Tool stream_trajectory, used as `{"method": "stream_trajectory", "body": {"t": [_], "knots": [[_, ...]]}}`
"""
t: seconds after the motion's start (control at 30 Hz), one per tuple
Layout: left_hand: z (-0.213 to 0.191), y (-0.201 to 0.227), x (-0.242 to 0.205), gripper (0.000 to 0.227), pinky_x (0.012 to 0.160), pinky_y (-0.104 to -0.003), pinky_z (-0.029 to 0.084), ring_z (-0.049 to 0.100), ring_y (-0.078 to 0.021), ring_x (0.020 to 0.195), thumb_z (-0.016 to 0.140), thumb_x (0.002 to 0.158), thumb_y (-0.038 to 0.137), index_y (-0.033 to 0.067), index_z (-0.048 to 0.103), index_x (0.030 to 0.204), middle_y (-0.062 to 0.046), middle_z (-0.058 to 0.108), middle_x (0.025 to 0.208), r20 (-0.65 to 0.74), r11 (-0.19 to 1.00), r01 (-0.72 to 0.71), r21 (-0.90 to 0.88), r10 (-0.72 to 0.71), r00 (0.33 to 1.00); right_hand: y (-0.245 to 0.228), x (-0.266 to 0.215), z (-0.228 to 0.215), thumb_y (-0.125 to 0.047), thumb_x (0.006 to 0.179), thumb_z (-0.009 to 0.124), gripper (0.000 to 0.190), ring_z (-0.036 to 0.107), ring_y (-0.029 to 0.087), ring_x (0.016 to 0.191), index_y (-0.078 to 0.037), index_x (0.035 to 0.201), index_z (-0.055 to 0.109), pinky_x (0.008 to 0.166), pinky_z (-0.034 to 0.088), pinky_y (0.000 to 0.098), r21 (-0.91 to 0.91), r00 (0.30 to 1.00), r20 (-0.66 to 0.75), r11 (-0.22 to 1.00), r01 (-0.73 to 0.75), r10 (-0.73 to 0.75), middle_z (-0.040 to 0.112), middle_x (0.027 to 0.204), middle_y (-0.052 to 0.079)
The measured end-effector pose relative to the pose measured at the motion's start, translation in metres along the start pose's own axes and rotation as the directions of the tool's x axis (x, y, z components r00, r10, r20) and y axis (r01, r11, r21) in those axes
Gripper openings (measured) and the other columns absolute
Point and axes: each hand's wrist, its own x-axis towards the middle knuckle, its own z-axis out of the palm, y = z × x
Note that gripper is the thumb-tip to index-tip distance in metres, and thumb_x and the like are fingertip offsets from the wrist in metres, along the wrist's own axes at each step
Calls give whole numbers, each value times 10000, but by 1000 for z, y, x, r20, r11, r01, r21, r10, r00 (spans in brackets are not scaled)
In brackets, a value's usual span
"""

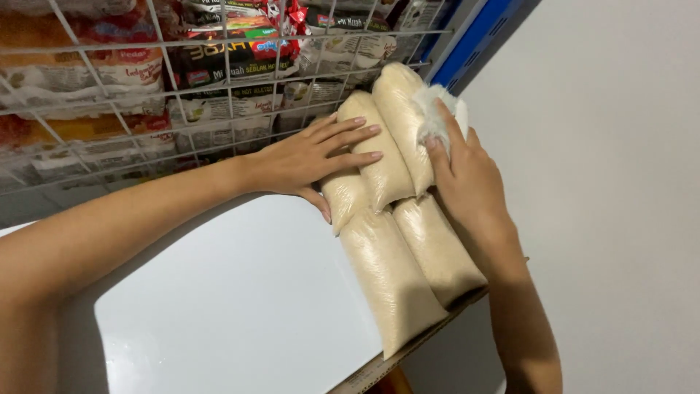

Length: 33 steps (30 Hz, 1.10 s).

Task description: Cleaning and stacking plastic bags filled with rice using a cloth in a storage area.

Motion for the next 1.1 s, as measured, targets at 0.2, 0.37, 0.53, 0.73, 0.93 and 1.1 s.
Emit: {"method": "stream_trajectory", "body": {"t": [0.2, 0.37, 0.53, 0.73, 0.93, 1.1], "knots": [[-1, 3, 0, 1060, 1247, -618, 75, 205, -328, 1575, 408, 759, 885, 275, 339, 1624, -143, 251, 1695, -8, 997, -5, 75, 6, 1000, 8, -17, 23, -354, 1091, 383, 517, 272, 610, 1431, -298, 1605, 416, 1165, 210, 667, -266, 972, -68, 943, 199, -225, 302, 1591, 317], [0, 5, -2, 861, 1260, -530, 92, 269, -258, 1561, 165, 958, 779, 257, 345, 1618, -111, 289, 1687, -81, 969, 11, 248, 10, 997, 10, -39, 14, -275, 1102, 323, 569, 329, 590, 1429, -178, 1659, 255, 1151, 282, 640, -2, 980, -161, 993, 121, -120, 391, 1485, 406], [-9, -4, -2, 776, 1211, -519, 189, 377, -275, 1485, 159, 1024, 699, 194, 435, 1543, -125, 414, 1581, -286, 943, 109, 315, -15, 958, 25, -67, 50, -373, 1082, 354, 565, 162, 478, 1537, -266, 1636, 340, 1196, 138, 632, -436, 952, -79, 869, 235, -297, 312, 1603, 290], [-77, 33, 4, 658, 1067, -501, 354, 538, -337, 1318, 166, 1107, 526, 42, 536, 1357, -185, 537, 1459, -431, 975, 183, 128, -111, 896, 0, -62, 47, -379, 1080, 351, 565, 100, 348, 1570, -263, 1629, 284, 1231, 62, 557, -434, 856, 162, 744, 508, -491, 172, 1704, 139], [-86, 67, -42, 612, 993, -458, 401, 575, -315, 1218, 183, 1100, 498, 47, 551, 1286, -187, 575, 1372, -295, 974, 182, 138, -135, 946, -33, -12, 63, -393, 1064, 399, 470, 219, 383, 1540, -167, 1457, 522, 1225, 165, 535, -397, 801, 241, 697, 596, -548, 328, 1627, 214], [-89, 87, -74, 306, 902, -418, 416, 655, -256, 966, 417, 1090, 269, 51, 628, 1137, -128, 694, 1194, -295, 982, 104, 160, -53, 954, -66, -6, 72, -384, 1056, 435, 557, 288, 411, 1498, -121, 1546, 420, 1208, 174, 534, -409, 793, 323, 679, 610, -517, 382, 1552, 320]]}}
